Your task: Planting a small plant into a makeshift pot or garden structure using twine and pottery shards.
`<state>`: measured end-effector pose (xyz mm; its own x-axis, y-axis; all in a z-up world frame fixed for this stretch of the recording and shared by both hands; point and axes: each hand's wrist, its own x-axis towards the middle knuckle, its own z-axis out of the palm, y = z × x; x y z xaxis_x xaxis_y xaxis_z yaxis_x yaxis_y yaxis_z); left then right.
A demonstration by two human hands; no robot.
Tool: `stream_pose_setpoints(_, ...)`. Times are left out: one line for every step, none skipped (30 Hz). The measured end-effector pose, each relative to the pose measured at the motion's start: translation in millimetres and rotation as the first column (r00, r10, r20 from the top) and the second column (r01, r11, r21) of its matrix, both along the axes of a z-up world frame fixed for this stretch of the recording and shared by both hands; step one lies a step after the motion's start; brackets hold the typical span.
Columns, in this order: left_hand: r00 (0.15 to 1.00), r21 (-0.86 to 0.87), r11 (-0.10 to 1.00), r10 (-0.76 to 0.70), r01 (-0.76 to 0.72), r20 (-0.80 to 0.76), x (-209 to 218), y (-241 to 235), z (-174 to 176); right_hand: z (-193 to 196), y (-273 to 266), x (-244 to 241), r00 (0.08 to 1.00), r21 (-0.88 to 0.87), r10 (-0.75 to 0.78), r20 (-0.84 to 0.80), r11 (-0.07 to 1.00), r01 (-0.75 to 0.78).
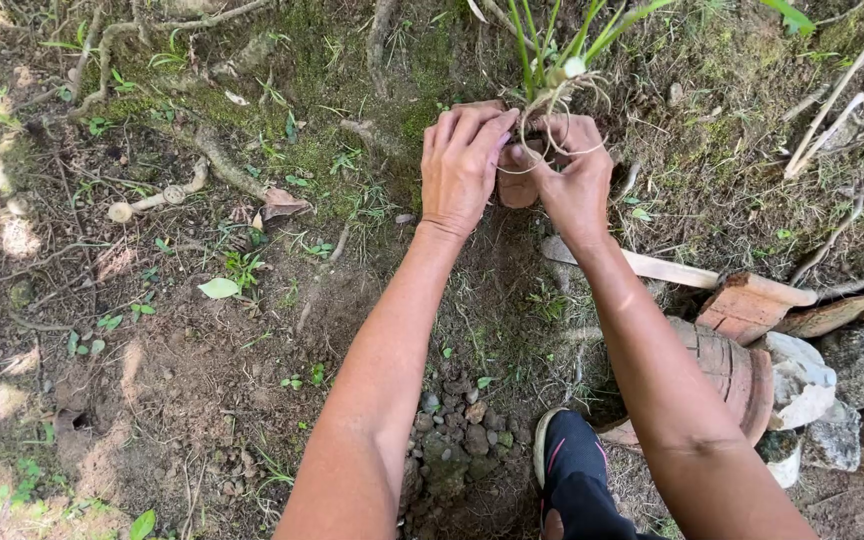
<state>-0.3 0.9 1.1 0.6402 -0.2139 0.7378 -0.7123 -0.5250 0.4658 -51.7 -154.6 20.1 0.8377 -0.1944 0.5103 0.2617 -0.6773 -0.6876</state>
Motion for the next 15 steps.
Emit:
stream_pose_setpoints(1.000, 0.001, 1.000, -0.001, 0.001, 0.003, 0.3, -0.2, 0.4, -2.6, -2.4, 1.4, 1.000, -0.016, -0.004, 0.002, 1.000, 0.004)
stream_pose_setpoints(1.000, 0.002, 1.000, -0.002, 0.002, 0.004, 0.1, -0.1, 0.5, -5.7, -4.5, 2.1, 1.000, -0.030, -0.009, 0.003, 1.000, 0.009)
stream_pose_setpoints(1.000, 0.002, 1.000, -0.002, 0.002, 0.004, -0.3, -1.4, -0.6, -5.3, -12.6, 0.7, 1.000, -0.030, -0.009, 0.003, 1.000, 0.009)
stream_pose_setpoints(1.000, 0.000, 1.000, 0.002, -0.002, 0.009, 0.1, -2.3, -1.6, -4.6, -20.5, 0.2, 0.997, -0.086, -0.040, 0.062, 0.995, 0.045)
stream_pose_setpoints(1.000, -0.003, 1.000, 0.006, -0.006, 0.015, 0.5, -3.1, -2.5, -4.0, -28.2, -0.4, 0.990, -0.141, -0.067, 0.123, 0.986, 0.084)
stream_pose_setpoints(1.000, -0.002, 1.000, 0.008, -0.008, 0.017, 1.3, -3.4, -1.5, -7.4, -49.2, 2.4, 0.990, -0.140, -0.065, 0.124, 0.987, 0.082)
stream_pose_setpoints(1.000, -0.003, 1.000, 0.012, -0.012, 0.022, 2.2, -3.7, -0.8, -11.0, -70.2, 5.4, 0.949, -0.261, -0.186, 0.253, 0.932, 0.252)
stream_pose_setpoints(1.000, -0.002, 1.000, 0.014, -0.014, 0.021, 0.9, -3.8, -1.6, -16.1, -91.0, 6.0, 0.879, -0.353, -0.280, 0.385, 0.836, 0.421)
stream_pose_setpoints(1.000, -0.001, 1.000, 0.015, -0.015, 0.017, 0.3, -2.6, -1.8, -21.2, -107.3, 11.2, 0.881, -0.354, -0.280, 0.382, 0.836, 0.419)
stream_pose_setpoints(1.000, -0.005, 1.000, 0.010, -0.010, 0.004, 0.1, -2.6, -1.4, -25.5, -124.7, 16.3, 0.870, -0.350, -0.328, 0.369, 0.818, 0.457)
stream_pose_setpoints(1.000, -0.010, 1.000, 0.005, -0.005, -0.009, -0.2, -2.8, -0.9, -29.7, -142.4, 21.4, 0.856, -0.347, -0.376, 0.355, 0.797, 0.494)
stream_pose_setpoints(1.000, -0.011, 1.000, 0.004, -0.004, -0.009, 0.6, -4.0, -1.6, -28.0, -146.2, 20.1, 0.856, -0.347, -0.377, 0.355, 0.797, 0.495)
stream_pose_setpoints(1.000, -0.017, 1.000, 0.002, -0.002, -0.011, 1.3, -5.1, -2.0, -26.1, -149.9, 18.7, 0.879, -0.335, -0.376, 0.294, 0.820, 0.463)
stream_pose_setpoints(1.000, -0.023, 1.000, 0.004, -0.005, -0.013, 2.3, -5.0, -2.6, -24.4, -152.6, 18.8, 0.900, -0.321, -0.368, 0.232, 0.845, 0.428)
stream_pose_setpoints(1.000, -0.024, 1.000, 0.008, -0.008, -0.012, 2.3, -4.8, -1.0, -21.4, -150.7, 20.0, 0.901, -0.321, -0.366, 0.232, 0.846, 0.426)
